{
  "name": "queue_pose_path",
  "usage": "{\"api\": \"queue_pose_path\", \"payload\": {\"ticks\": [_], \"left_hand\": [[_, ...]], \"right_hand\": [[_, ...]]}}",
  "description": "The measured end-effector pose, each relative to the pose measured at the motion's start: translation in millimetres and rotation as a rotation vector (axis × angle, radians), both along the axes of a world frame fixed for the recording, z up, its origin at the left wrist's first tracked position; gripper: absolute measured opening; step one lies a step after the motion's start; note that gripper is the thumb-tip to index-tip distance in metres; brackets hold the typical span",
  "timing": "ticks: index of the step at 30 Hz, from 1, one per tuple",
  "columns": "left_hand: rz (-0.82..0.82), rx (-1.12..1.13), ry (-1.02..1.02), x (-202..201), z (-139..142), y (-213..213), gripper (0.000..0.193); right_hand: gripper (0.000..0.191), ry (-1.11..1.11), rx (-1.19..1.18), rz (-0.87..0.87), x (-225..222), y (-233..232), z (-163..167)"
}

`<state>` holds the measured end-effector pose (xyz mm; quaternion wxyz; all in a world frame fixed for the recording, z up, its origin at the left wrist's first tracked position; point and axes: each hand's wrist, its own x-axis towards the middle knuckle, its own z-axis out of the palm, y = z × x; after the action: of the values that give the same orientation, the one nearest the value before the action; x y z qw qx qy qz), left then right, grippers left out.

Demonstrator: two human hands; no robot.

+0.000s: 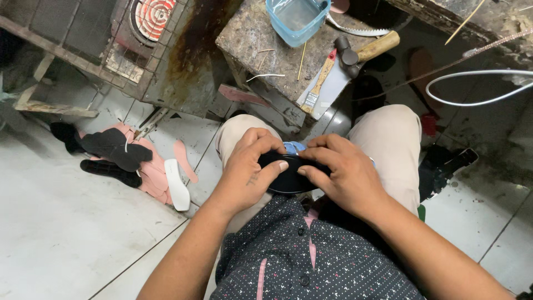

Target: The person picks up a sandal with a blue fabric strap, aligns a blue heel block against the sole, presses it into place, and hammers the heel to secure it. They place finished sandals on a wire rack and repeat the heel-attaching process on additional sandals, including a green-soled pair.

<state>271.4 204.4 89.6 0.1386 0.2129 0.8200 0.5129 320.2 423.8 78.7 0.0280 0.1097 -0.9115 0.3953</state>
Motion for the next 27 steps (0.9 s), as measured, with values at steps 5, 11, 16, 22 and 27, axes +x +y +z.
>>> {"api": "queue_pose_path", "payload": {"ticks": [5, 11, 16, 22, 27], "left_hand": [[0.025, 0.034, 0.012, 1, -4, 3, 0.019], [0.02, 0.023, 0.019, -1, -8, 2, 0.014], [0.004, 0.062, -0.017, -1, -11, 2, 0.012], [-0.01, 0.054, 0.013, -2, -11, 0, 0.014], [-0.016, 0.026, 0.018, 0, -8, -1, 0.015]], "right_hand": [[0.024, 0.091, -0.057, -0.009, -3, -10, -5], [0.025, 0.021, -0.108, -0.001, -6, -11, -4], [0.022, 0.031, -0.093, 0.06, -11, -10, -3], [0.023, 0.074, -0.088, 0.142, -16, -12, 1], [0.021, 0.083, -0.157, 0.143, -15, -15, 0]]}}
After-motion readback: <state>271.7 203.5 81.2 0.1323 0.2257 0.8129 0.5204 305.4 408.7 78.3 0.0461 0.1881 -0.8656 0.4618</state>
